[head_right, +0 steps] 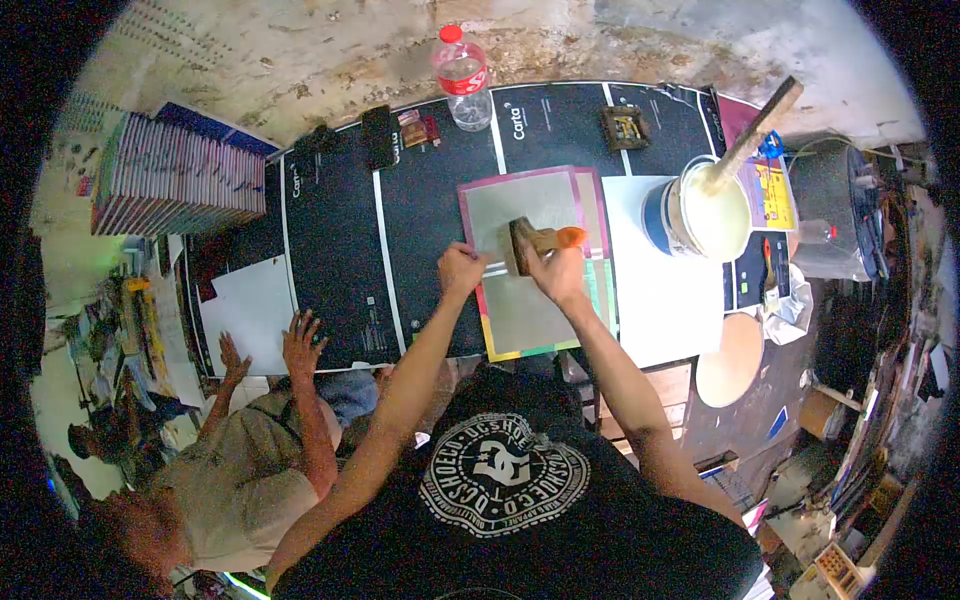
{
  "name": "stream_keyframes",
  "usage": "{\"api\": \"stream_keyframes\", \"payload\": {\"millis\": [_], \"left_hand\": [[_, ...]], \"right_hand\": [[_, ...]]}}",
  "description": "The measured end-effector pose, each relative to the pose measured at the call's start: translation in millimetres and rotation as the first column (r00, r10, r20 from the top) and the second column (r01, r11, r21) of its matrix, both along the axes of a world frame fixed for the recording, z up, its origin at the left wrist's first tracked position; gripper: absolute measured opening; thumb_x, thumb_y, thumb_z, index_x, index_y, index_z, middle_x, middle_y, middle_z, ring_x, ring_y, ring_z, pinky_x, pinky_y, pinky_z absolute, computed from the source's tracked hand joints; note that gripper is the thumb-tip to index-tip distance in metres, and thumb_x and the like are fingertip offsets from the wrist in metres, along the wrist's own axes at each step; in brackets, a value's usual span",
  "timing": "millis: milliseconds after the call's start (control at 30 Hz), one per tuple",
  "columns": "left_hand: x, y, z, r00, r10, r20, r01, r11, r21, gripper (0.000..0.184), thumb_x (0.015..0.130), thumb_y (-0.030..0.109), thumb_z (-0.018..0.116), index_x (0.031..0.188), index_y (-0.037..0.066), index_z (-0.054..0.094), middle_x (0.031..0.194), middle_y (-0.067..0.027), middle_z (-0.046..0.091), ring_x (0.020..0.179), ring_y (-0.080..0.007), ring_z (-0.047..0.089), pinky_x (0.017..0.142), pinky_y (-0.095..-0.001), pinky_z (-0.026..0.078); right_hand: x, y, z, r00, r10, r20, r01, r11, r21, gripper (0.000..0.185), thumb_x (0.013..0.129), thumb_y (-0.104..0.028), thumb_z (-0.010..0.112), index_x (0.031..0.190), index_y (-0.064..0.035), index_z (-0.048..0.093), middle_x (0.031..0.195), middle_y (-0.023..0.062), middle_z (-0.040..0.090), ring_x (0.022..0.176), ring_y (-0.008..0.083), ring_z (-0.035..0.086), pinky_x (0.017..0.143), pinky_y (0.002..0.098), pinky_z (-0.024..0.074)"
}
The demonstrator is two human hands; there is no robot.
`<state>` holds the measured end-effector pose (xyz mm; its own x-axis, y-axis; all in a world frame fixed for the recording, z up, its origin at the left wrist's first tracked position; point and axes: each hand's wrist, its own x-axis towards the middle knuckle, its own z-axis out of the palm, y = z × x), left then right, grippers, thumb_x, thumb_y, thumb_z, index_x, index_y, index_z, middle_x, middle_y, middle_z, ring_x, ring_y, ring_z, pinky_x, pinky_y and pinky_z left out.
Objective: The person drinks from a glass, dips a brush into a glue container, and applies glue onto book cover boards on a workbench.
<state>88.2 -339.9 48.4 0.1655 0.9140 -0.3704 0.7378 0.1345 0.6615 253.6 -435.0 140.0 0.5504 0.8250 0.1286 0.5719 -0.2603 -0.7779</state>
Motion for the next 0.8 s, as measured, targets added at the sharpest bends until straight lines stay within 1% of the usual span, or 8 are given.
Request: {"api": "stream_keyframes", "payload": {"millis": [100,200,333,500,567,633,767,800], "left_hand": [[-3.4,4.1,-3.2,0.998,-0.015,-0.055,0.024,0.984,0.177,0.041,0.065,0.028,0.076,0.094,0.002,0.065,0.091,-0.0199,0.069,0.088,-0.0381,0.066,0.084,-0.0447,0.051],[-9.7,12.2,-7.7,0.996,-0.074,-0.052,0.076,0.996,0.049,0.046,0.067,0.029,0.076,0.101,0.000,0.066,0.092,-0.0171,0.069,0.083,-0.0326,0.067,0.076,-0.0423,0.054],[-23.2,17.1,-5.5,0.936,0.180,0.301,0.013,0.839,-0.544,0.035,0.077,0.025,0.071,0.102,0.000,0.068,0.081,-0.0080,0.068,0.065,-0.0145,0.062,0.054,-0.0294,0.052],[-25.6,11.7,-12.6,0.952,0.049,0.302,0.096,0.889,-0.449,0.024,0.080,0.021,0.069,0.091,0.000,0.071,0.072,-0.0057,0.065,0.055,-0.0131,0.058,0.050,-0.0282,0.048],[-25.2,11.6,-7.9,0.952,0.035,0.304,0.102,0.901,-0.422,0.024,0.079,0.021,0.069,0.090,0.000,0.071,0.072,-0.0060,0.066,0.056,-0.0131,0.058,0.051,-0.0283,0.048],[-21.8,13.9,-14.9,0.974,0.000,0.228,0.089,0.921,-0.378,0.024,0.079,0.022,0.069,0.089,0.001,0.071,0.072,-0.0055,0.066,0.056,-0.0137,0.059,0.051,-0.0295,0.048],[-24.9,14.1,-25.4,0.981,0.056,0.186,0.019,0.926,-0.378,0.024,0.078,0.026,0.069,0.085,0.003,0.072,0.071,-0.0041,0.067,0.058,-0.0149,0.061,0.054,-0.0319,0.050],[-28.7,17.7,-39.4,0.962,0.015,0.274,0.098,0.914,-0.394,0.024,0.079,0.026,0.068,0.085,0.003,0.072,0.070,-0.0044,0.067,0.061,-0.0152,0.062,0.056,-0.0323,0.050]], "right_hand": [[28.1,-29.6,-21.8,0.994,-0.111,-0.007,0.110,0.991,-0.077,0.023,0.083,-0.024,0.070,0.086,-0.0017,0.070,0.080,0.0185,0.069,0.070,0.0320,0.068,0.062,0.0397,0.0519],[74.7,-96.2,-14.2,0.934,-0.304,0.186,0.309,0.951,0.001,0.026,0.085,-0.027,0.070,0.086,-0.0007,0.071,0.074,0.0186,0.069,0.069,0.0310,0.070,0.063,0.0390,0.0525],[87.7,-149.3,40.7,0.873,-0.487,0.036,0.482,0.872,0.089,0.026,0.086,-0.019,0.071,0.094,0.0054,0.068,0.084,0.0102,0.071,0.075,0.0153,0.065,0.071,0.0312,0.0509],[32.9,-103.2,15.8,0.942,-0.290,-0.170,0.322,0.921,0.218,0.016,0.085,-0.011,0.069,0.094,0.0019,0.068,0.091,0.0101,0.070,0.085,0.0166,0.065,0.078,0.0322,0.0491],[-0.4,-66.5,-19.9,0.988,-0.155,0.007,0.152,0.977,0.147,0.025,0.081,-0.022,0.071,0.098,-0.0039,0.069,0.089,0.0148,0.069,0.083,0.0297,0.066,0.079,0.0380,0.0509],[-32.1,-38.5,0.4,0.999,0.009,0.049,-0.007,0.999,-0.047,0.024,0.084,-0.022,0.071,0.095,-0.0009,0.068,0.091,0.0143,0.069,0.086,0.0257,0.067,0.078,0.0379,0.0503],[22.9,-102.0,-22.7,0.945,-0.289,-0.156,0.272,0.955,-0.118,0.035,0.086,-0.036,0.067,0.084,-0.0002,0.069,0.073,0.0165,0.070,0.068,0.0283,0.070,0.063,0.0395,0.0529],[42.1,-131.7,-26.6,0.930,-0.367,-0.008,0.362,0.921,-0.142,0.028,0.087,-0.027,0.069,0.089,0.0005,0.071,0.074,0.0164,0.070,0.066,0.0247,0.070,0.058,0.0361,0.0515]]}}
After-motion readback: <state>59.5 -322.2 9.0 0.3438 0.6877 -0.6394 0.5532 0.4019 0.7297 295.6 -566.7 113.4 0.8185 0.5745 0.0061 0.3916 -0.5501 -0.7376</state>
